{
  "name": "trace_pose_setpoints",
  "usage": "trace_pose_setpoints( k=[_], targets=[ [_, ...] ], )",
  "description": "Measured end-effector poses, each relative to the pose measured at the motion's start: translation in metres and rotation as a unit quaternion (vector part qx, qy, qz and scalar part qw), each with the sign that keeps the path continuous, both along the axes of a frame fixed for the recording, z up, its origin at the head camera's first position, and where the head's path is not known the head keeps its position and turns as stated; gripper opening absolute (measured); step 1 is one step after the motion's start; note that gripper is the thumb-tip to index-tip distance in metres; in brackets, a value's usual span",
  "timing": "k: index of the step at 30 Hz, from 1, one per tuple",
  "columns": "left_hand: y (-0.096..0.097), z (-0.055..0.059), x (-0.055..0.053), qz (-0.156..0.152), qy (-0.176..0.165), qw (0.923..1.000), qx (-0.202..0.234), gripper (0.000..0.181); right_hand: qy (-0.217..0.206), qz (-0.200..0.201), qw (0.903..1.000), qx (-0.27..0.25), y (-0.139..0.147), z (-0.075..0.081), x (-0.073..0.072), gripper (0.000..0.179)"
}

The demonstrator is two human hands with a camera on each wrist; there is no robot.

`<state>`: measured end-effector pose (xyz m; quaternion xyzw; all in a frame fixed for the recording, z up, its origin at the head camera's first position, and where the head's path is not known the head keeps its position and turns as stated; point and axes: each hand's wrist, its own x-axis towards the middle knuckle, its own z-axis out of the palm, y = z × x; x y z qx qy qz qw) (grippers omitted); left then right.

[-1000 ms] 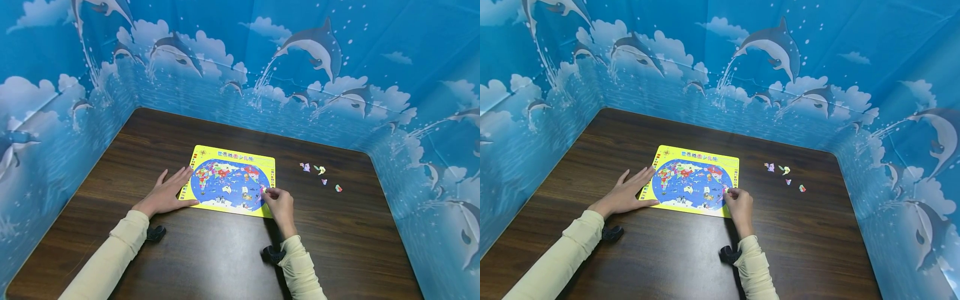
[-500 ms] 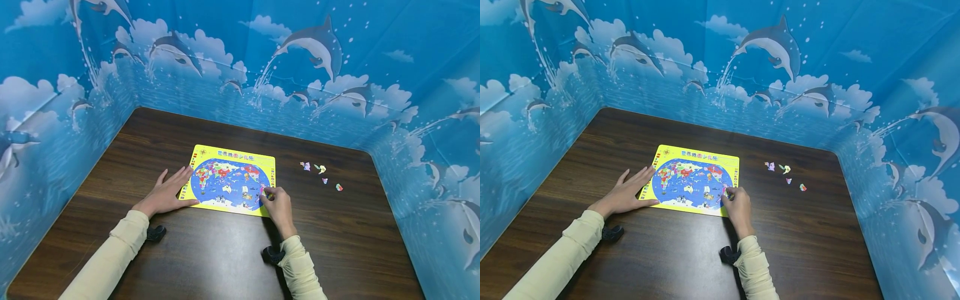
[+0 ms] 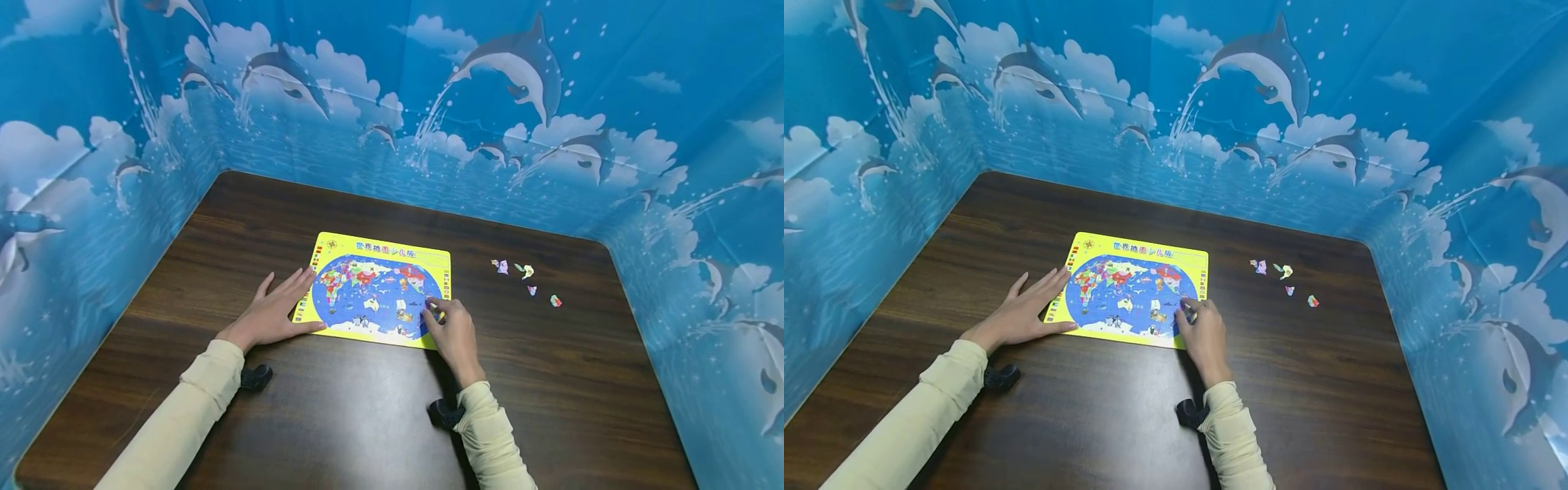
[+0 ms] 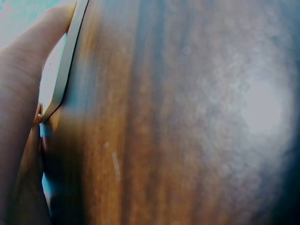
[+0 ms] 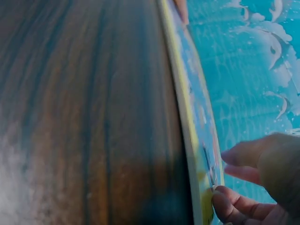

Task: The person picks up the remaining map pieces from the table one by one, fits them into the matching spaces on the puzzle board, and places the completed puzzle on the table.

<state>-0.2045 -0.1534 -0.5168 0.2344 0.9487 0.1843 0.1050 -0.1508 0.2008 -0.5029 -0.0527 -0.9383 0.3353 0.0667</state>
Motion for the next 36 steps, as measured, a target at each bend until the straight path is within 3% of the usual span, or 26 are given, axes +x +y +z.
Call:
trace_pose_setpoints(
  k=[3,11,18,24,36],
  targets=[
    [0.000,0.000,-0.001,-0.001,0.001,1.0000,-0.002,0.109,0.013,0.013,0.9997,0.016,0.001,-0.002,0.000,0.029],
    [0.001,0.001,-0.002,-0.002,-0.005,1.0000,-0.004,0.108,0.017,-0.004,0.9993,0.032,0.002,-0.005,-0.001,0.026],
    [0.000,0.000,-0.003,-0.003,-0.004,1.0000,-0.008,0.109,0.015,-0.038,0.9990,0.018,-0.001,-0.006,-0.004,0.029],
    [0.000,-0.002,-0.003,-0.001,-0.002,0.9999,-0.010,0.109,0.031,-0.069,0.9971,0.008,-0.002,-0.009,-0.009,0.017],
    [-0.001,-0.002,-0.004,-0.006,0.001,1.0000,0.002,0.107,0.046,-0.072,0.9964,-0.007,-0.002,-0.012,-0.008,0.014]
  ],
)
